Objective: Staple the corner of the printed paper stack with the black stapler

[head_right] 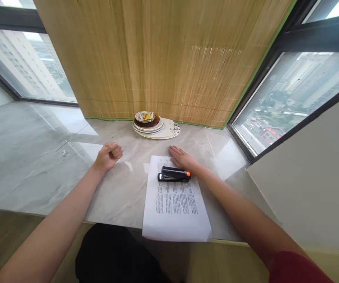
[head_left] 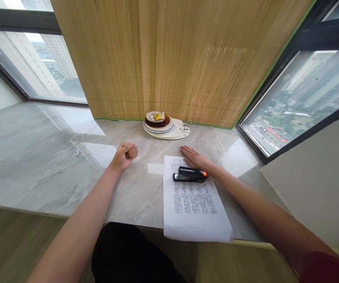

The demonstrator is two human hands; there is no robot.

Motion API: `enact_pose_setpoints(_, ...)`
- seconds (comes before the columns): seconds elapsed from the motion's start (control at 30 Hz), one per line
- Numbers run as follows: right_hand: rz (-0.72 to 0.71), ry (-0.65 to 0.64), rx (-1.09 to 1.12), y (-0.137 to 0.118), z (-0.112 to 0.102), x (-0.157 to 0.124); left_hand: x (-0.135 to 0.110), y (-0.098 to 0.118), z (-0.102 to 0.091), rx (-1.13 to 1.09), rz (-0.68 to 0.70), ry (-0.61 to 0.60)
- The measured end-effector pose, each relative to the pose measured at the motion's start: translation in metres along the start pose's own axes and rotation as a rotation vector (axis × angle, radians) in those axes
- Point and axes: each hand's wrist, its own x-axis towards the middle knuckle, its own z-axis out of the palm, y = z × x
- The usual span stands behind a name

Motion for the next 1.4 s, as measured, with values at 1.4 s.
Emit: enact_pose_setpoints(1.4,-0.336,-0.029,0.444,-0.074,-0.031,-0.022,-0.005,-0.022,0.013,1.270,0.049,-0.284)
